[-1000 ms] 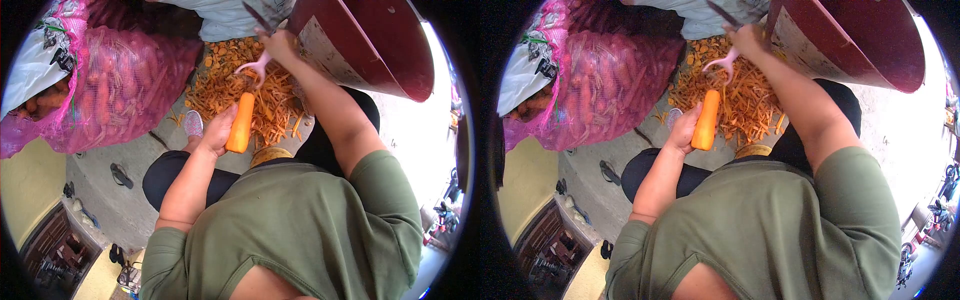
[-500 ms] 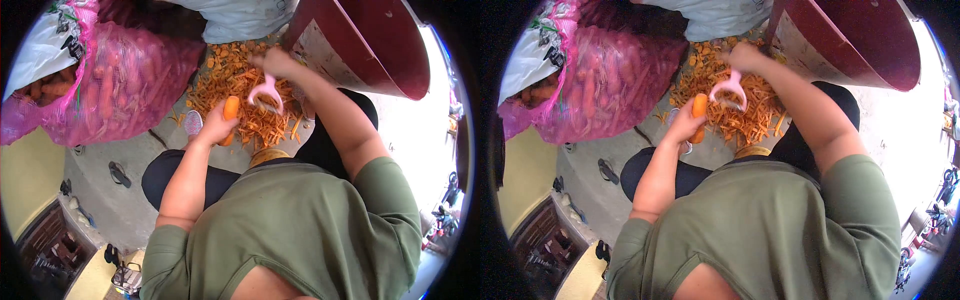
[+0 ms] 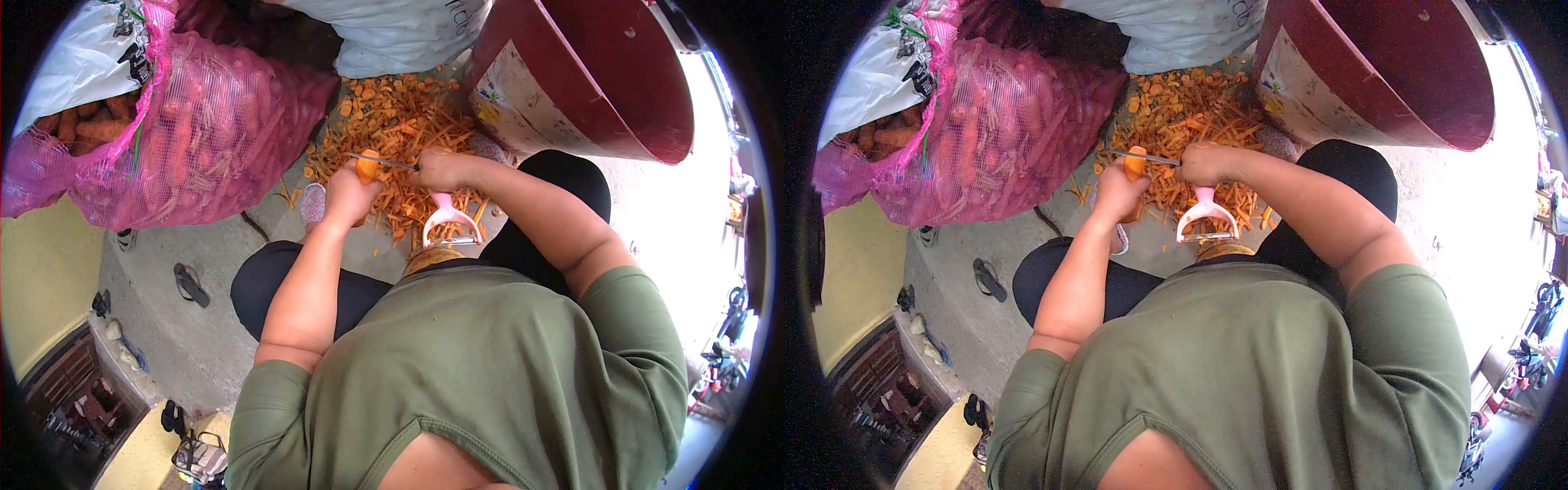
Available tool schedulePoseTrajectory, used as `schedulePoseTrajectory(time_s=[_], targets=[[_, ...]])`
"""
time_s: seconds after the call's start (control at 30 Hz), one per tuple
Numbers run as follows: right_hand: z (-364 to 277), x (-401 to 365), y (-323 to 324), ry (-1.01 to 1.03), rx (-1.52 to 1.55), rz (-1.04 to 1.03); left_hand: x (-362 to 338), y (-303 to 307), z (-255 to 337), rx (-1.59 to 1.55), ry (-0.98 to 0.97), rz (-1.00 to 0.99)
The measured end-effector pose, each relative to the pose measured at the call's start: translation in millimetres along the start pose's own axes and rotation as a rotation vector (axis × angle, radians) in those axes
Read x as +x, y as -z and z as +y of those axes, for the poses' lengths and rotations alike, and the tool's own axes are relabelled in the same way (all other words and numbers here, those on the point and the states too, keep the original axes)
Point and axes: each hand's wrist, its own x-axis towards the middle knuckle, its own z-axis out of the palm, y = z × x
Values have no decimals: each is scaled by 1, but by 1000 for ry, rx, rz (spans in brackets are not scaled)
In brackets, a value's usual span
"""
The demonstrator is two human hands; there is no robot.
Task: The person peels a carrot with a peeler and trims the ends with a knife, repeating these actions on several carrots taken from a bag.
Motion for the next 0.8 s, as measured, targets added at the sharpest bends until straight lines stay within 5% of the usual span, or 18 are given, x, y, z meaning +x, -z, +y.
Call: schedulePoseTrajectory(time_s=[0.07,0.17,0.27,0.37,0.43,0.5,0.6,0.67,0.73,0.8], targets=[[1,3,-2,-53,57,2,0,2,4,28,5,-3],[15,14,-11,178,-140,-16,1,2,4,45,9,-15],[21,29,-24,121,-133,6,2,-1,3,69,15,-7],[34,46,-36,383,-441,37,1,-2,7,93,36,-21],[44,58,-43,323,-384,113,0,1,14,92,51,-58],[74,72,-49,252,-255,155,-19,-8,37,156,-288,-69],[125,86,-48,27,-153,91,-1,-9,21,-68,-309,-16],[126,82,-54,98,-211,20,6,0,13,-240,-325,42],[106,71,-43,442,-339,-8,4,12,21,-290,-305,61],[58,38,-27,334,158,18,4,13,25,-429,-386,123]])
